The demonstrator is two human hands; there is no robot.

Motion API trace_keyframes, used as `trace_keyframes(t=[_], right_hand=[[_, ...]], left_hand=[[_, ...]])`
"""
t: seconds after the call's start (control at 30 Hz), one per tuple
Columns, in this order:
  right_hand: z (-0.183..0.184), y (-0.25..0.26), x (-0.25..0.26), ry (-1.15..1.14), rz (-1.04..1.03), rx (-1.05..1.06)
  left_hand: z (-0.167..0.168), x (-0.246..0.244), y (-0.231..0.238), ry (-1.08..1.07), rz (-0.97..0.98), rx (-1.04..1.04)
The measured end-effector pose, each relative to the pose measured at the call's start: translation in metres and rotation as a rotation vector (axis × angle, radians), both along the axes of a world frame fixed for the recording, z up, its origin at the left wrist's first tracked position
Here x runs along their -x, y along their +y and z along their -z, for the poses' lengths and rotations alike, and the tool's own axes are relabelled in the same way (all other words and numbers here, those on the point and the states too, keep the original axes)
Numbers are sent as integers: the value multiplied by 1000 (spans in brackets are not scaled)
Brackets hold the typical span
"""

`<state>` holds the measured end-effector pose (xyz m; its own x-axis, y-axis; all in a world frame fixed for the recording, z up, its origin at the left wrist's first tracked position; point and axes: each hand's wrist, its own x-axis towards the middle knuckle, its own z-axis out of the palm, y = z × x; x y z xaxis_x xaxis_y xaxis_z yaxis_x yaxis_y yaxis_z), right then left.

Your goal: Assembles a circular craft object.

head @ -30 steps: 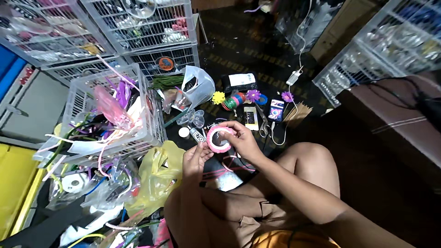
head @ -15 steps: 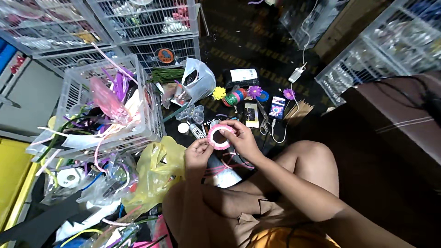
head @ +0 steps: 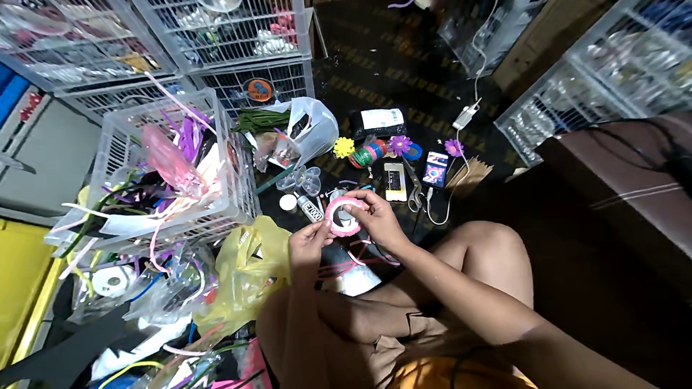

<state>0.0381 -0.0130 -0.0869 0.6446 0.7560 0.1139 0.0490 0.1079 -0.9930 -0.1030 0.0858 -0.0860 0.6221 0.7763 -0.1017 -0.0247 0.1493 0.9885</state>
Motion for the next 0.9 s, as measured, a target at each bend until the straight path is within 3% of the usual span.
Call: trace_keyframes(t=[0.27,0.43,0.5,0.9], right_hand=[[-7,4,7,20,24,8],[-17,11,6,208,35,-71],[-23,10,7,220,23,-92],[-38,1,13,-66,-32,-72]], left_hand=[[3,-6,-6,-69,-77,-145],[0,4,-5,-281,176,-148],[-1,6,-6,-341,185,-166],[5,6,-8,-423,93,-188]])
